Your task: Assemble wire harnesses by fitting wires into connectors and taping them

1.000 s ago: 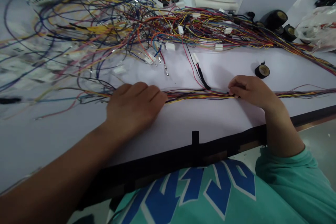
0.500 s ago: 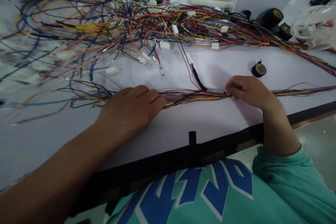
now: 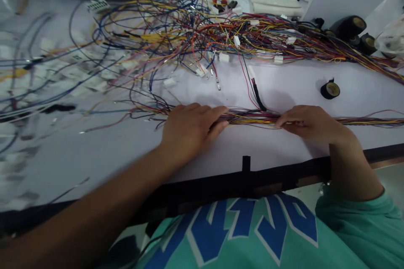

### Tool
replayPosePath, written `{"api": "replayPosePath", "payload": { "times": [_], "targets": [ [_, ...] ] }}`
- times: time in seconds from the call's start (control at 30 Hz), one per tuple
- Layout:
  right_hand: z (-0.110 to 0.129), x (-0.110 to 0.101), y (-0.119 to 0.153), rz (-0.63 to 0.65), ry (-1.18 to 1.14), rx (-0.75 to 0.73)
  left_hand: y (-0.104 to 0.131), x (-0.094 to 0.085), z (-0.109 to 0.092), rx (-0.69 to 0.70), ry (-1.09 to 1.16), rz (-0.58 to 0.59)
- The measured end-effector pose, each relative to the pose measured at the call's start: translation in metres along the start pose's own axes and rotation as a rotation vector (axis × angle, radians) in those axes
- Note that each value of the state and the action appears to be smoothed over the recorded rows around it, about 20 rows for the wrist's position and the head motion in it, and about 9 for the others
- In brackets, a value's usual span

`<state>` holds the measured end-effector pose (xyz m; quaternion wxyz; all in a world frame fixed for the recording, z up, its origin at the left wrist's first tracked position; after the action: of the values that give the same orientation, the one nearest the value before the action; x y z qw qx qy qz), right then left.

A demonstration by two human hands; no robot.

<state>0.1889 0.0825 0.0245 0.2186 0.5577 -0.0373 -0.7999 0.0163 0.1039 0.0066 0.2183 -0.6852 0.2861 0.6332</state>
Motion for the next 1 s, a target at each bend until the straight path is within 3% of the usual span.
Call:
{"api": "replayPosePath", "payload": {
  "times": [0.17,0.33,0.47,0.63,1.0],
  "targets": [
    [0.007,0.006,0.004,0.039,0.102,-0.062,-0.002,-0.001,-0.014,0.065,-0.023,-0.054],
    [0.0,0.003,0.0,0.0,0.102,0.038,-0.001,-0.007,-0.024,0.124,-0.054,-0.14],
    [-0.004,0.001,-0.006,-0.088,0.054,0.158,0.0,-0.008,-0.03,0.19,-0.065,-0.139],
    [0.018,0.006,-0.015,-0.197,0.156,0.143,0.002,-0.011,-0.036,0.244,-0.073,-0.158],
    [0.033,0.02,-0.027,-0.131,0.398,0.194,0.002,-0.006,-0.047,0.352,-0.071,-0.075]
  ]
}}
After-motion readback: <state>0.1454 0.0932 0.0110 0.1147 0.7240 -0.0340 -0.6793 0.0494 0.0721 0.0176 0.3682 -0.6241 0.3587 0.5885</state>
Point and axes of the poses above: each hand's wrist, its own y-axis away from the middle knuckle, its own x-axis out of the palm, z = x × y, the point moved 9 cm from there along -y, towards the middle knuckle, and after that the axes turned 11 degrees about x, right-handed, at the moved point
